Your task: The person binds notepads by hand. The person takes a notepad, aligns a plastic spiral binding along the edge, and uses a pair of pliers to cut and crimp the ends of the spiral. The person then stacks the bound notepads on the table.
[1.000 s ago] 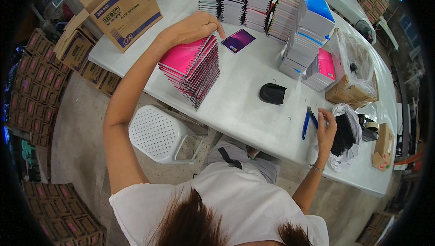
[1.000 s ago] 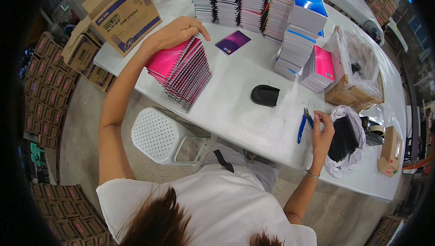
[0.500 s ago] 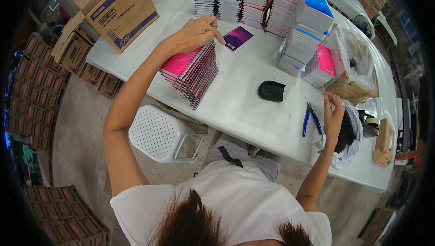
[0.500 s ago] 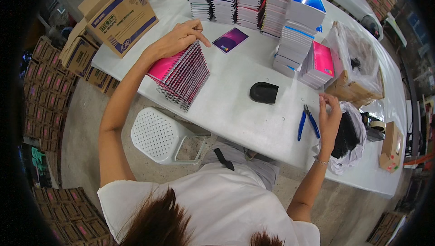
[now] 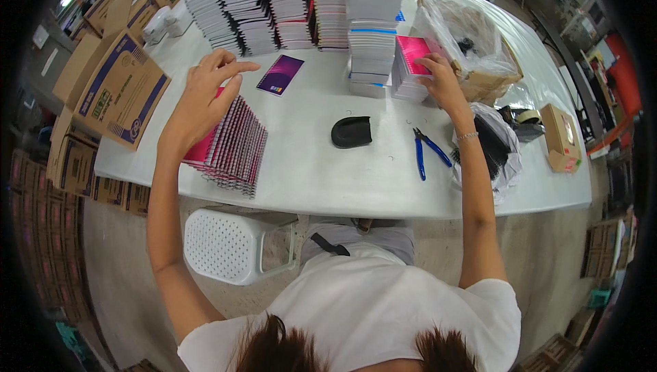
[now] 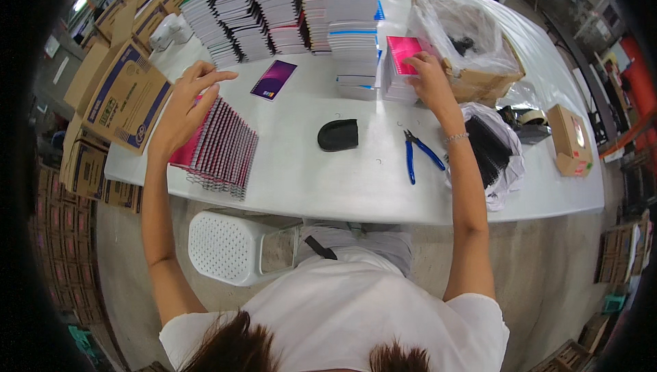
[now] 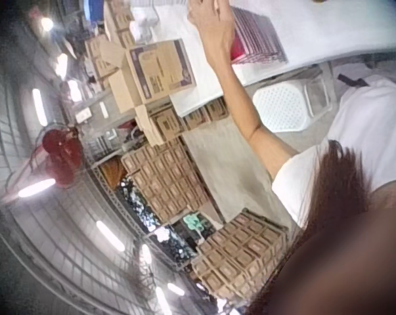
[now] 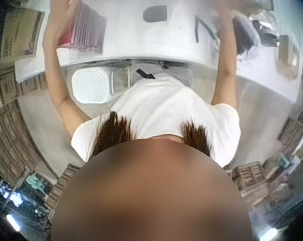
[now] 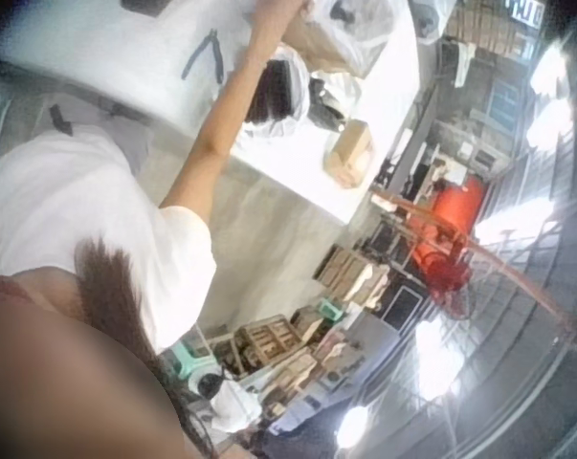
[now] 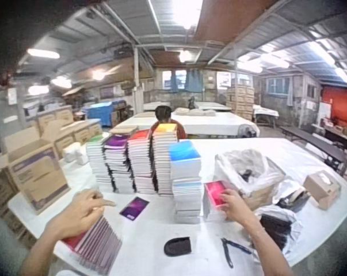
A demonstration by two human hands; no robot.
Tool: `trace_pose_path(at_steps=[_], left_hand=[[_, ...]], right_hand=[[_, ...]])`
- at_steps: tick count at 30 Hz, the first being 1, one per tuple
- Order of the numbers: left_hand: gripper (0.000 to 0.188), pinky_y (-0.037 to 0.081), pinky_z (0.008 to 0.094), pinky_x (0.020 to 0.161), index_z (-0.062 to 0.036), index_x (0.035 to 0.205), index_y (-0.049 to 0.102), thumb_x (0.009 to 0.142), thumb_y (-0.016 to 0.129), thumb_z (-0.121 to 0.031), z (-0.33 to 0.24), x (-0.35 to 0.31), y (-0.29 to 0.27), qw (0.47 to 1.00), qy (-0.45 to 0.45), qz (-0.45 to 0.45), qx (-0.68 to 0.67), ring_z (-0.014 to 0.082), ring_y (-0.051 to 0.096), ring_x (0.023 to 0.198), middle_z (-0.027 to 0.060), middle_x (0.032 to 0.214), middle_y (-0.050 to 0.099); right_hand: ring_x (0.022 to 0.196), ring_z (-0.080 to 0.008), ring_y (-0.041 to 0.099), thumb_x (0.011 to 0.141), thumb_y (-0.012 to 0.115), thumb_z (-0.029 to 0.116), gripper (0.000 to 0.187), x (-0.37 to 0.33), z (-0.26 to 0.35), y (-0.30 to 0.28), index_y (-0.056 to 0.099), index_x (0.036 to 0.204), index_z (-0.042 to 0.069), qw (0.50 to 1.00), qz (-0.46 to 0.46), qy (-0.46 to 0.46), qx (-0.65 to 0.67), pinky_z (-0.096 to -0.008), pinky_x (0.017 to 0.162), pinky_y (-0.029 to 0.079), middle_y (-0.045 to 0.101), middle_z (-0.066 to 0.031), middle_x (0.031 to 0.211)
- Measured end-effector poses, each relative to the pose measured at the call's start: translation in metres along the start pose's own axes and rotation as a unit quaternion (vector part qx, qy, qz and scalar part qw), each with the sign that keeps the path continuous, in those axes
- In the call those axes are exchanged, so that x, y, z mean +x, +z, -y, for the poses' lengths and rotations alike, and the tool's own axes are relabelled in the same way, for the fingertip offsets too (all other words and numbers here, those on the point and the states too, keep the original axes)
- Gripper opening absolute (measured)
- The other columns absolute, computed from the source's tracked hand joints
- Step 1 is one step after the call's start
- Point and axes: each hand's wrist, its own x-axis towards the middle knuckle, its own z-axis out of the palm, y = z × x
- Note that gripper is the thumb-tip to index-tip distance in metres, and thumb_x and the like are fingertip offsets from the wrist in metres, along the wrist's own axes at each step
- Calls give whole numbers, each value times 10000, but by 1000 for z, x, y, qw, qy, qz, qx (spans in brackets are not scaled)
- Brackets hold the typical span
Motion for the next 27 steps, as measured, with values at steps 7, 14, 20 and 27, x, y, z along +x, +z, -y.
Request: trace_pose_path(at_steps=[7, 14, 20, 27], left_hand=[[299, 446, 398, 909, -117, 1188, 733, 903, 664, -61, -97, -31, -6, 987, 91, 42, -123, 274, 578, 973, 100, 1043, 589], [312, 470, 340, 840, -105, 1225, 734, 920, 677, -71, -111, -45, 48, 951, 75, 131, -271, 225, 590, 930, 85, 1002, 611], [299, 479, 303, 823, -96, 1239, 725, 950, 652, -71, -108, -60, 87, 908, -34, 175, -379, 174, 600, 926, 74, 1000, 618], [312, 481, 328, 867, -98, 1275, 706, 983, 637, -182, -101, -79, 111, 894, -95, 226, -376, 189, 598, 955, 80, 1022, 636]], right_hand=[[982, -380, 665, 680, 789, -51, 412, 12, -4, -13, 726, 1087, -15, 996, 78, 33, -19, -439, 876, 508, 707, -197, 1021], [892, -336, 717, 676, 837, -2, 373, 25, -15, -23, 754, 1039, -9, 991, 115, 59, 23, -402, 822, 549, 744, -192, 967], [882, -325, 729, 693, 842, 10, 348, 31, -12, -25, 766, 1033, -3, 984, 140, 104, 48, -376, 822, 555, 752, -190, 973], [885, -331, 726, 698, 842, 22, 354, 29, -19, -22, 756, 1040, -17, 985, 133, 91, 64, -380, 829, 553, 748, -200, 970]])
